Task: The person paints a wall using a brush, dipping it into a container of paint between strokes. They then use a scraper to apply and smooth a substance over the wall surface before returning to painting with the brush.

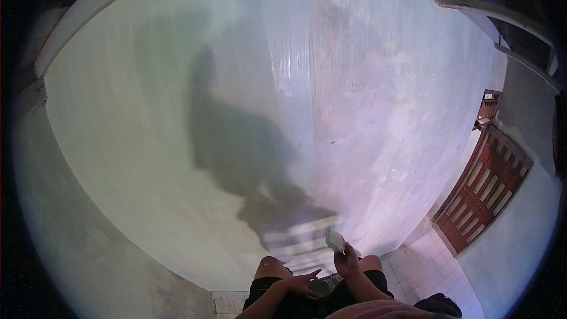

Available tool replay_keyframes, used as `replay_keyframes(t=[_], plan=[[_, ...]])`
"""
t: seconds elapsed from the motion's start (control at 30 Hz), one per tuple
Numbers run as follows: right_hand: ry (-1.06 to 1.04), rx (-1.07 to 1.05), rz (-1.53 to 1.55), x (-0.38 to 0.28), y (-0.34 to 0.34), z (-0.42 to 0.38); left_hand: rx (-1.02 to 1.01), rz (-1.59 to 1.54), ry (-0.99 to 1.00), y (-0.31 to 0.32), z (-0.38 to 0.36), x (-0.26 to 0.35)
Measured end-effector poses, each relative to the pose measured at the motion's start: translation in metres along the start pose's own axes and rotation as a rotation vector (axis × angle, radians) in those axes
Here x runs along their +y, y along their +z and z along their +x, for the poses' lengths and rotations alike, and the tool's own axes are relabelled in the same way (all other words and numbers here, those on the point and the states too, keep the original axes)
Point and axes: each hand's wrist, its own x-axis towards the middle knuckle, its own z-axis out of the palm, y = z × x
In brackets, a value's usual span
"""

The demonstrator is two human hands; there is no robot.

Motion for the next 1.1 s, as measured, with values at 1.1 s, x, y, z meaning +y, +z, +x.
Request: replay_keyframes(t=[1.1], plan=[[-0.38, -0.565, -0.201, -0.146, 0.438, 0.069, 0.807, 0.964, 0.161, 0.113, 0.062, -0.086]])
